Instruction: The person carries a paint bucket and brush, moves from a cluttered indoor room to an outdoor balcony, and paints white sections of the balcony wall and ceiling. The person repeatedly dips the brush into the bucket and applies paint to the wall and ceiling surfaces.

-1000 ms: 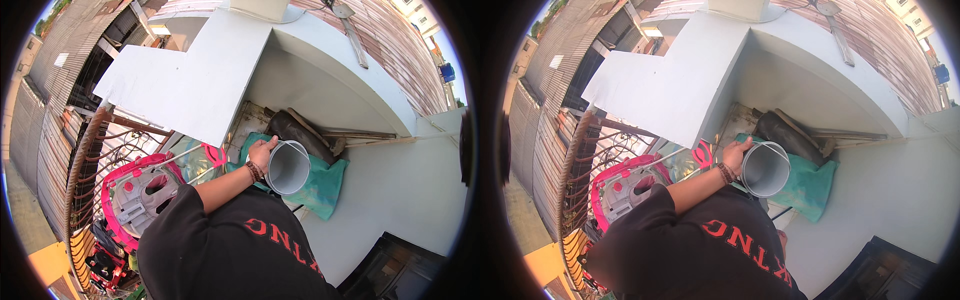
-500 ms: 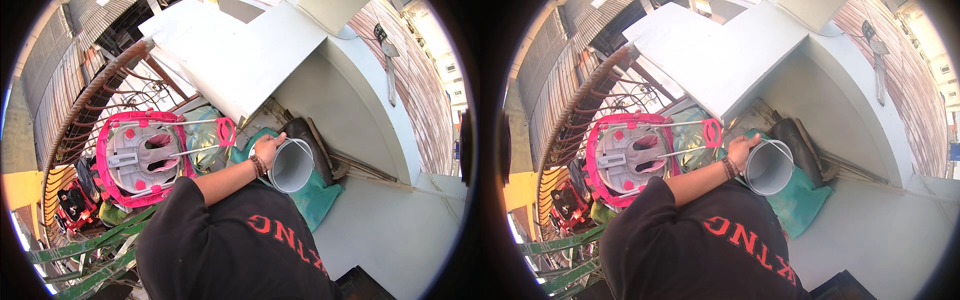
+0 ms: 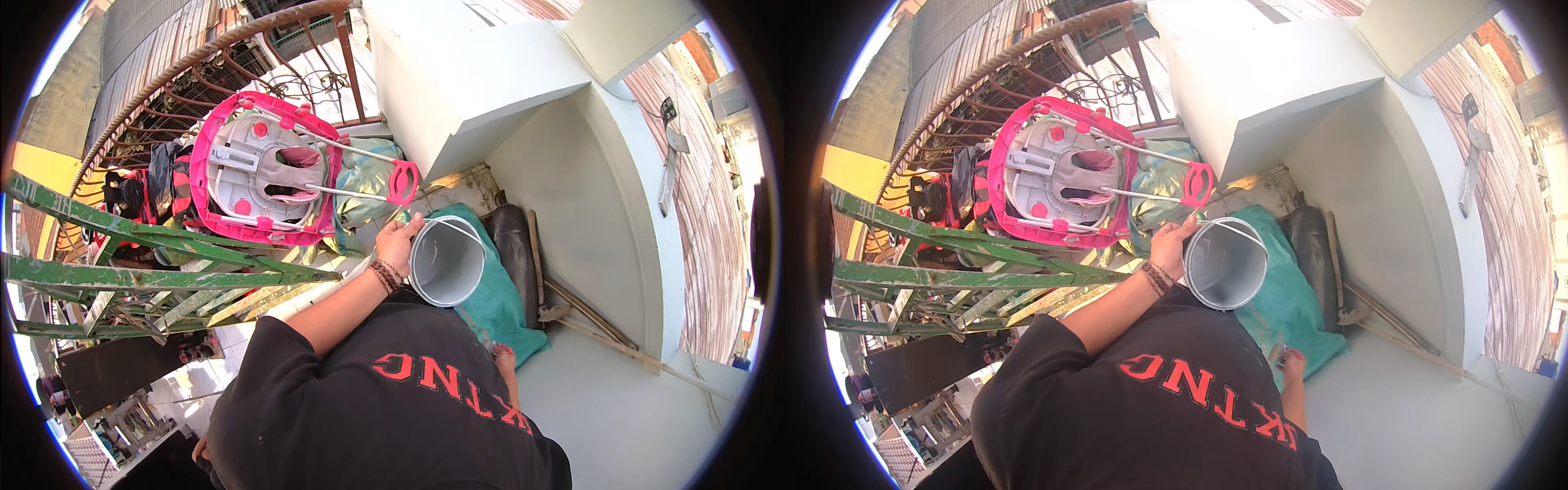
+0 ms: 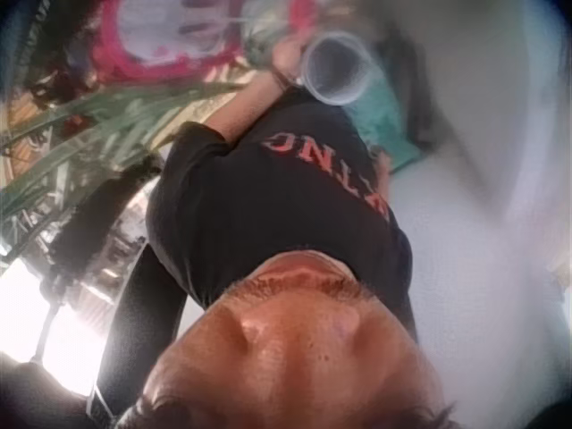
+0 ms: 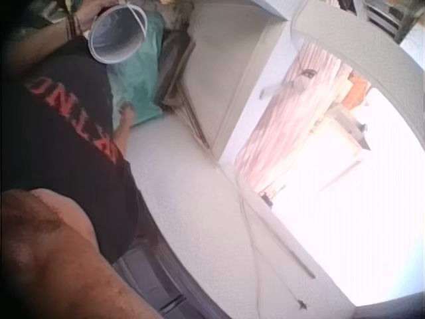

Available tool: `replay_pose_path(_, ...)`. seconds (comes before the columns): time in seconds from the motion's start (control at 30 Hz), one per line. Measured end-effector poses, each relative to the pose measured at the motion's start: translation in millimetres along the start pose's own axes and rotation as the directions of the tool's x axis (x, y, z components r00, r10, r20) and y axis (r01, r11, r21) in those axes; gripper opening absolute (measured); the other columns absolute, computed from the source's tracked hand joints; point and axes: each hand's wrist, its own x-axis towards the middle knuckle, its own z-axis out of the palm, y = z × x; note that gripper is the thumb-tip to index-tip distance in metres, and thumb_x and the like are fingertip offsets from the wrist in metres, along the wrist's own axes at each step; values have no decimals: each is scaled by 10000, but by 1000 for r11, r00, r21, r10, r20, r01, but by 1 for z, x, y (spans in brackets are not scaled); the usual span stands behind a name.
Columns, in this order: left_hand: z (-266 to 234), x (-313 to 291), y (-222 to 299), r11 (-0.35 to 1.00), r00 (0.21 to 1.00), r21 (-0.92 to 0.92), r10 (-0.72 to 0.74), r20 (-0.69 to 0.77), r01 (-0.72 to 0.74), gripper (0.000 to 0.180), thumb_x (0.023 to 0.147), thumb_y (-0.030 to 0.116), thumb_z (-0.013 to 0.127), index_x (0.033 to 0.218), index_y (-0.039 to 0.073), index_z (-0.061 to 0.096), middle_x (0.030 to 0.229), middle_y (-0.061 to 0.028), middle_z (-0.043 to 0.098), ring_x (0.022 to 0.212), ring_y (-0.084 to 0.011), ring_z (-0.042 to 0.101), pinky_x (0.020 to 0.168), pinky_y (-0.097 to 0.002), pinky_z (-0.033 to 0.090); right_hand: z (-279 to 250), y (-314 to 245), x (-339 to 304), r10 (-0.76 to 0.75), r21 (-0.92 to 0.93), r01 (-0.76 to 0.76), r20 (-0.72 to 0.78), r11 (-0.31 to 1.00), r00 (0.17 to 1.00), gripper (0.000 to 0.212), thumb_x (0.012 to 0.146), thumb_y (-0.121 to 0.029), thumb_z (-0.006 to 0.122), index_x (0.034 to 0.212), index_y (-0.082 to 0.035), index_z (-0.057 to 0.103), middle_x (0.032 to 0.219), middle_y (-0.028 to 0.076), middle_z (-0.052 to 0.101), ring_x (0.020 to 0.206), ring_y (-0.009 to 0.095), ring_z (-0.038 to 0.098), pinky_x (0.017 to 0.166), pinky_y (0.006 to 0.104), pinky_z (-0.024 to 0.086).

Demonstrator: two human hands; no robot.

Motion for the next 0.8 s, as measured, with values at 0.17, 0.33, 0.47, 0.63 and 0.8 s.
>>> replay_pose_path(0.17, -35, -28, 7, 996, 995, -65, 58, -82, -63, 291, 861, 187, 742, 846, 54, 484, 892, -120, 677, 771, -170, 647, 711, -342, 555, 20, -4, -8, -47, -115, 59, 107, 992, 993, 235, 860, -122, 589, 1086, -61, 608, 922, 52, 638, 774, 191, 634, 656, 386, 530)
replay_pose_path(0.33, -53, -23, -3, 998, 997, -40, 40, -69, -43, 299, 863, 183, 740, 838, 42, 477, 856, -120, 661, 746, -172, 657, 673, -328, 561, 8, 7, -2, -89, -125, 104, 122, 987, 989, 212, 854, -118, 593, 1050, -47, 627, 871, 52, 646, 769, 187, 634, 647, 351, 522)
replay_pose_path(0.47, -63, -22, -11, 996, 997, -63, 54, -61, -58, 305, 863, 190, 740, 837, 37, 478, 853, -128, 664, 731, -172, 658, 657, -325, 564, -32, 52, 46, -267, -212, 306, 195, 928, 944, 184, 858, -121, 589, 1016, -41, 638, 847, 44, 642, 760, 177, 626, 622, 319, 501)
replay_pose_path(0.63, -69, -28, -13, 992, 995, -82, 89, -55, -93, 324, 851, 217, 755, 832, 47, 480, 844, -128, 669, 715, -166, 657, 647, -316, 561, -41, 32, 41, -227, -399, 330, 285, 855, 931, 193, 864, -112, 586, 1041, -53, 636, 840, 37, 633, 755, 160, 617, 623, 310, 493)
replay_pose_path(0.8, -75, -28, -14, 991, 992, -69, 108, -61, -112, 328, 840, 225, 766, 835, 44, 492, 837, -124, 675, 710, -160, 656, 642, -306, 556, 8, -25, -20, -110, -188, 127, 98, 974, 989, 206, 868, -107, 587, 1064, -54, 628, 895, 50, 635, 759, 161, 614, 638, 316, 500)
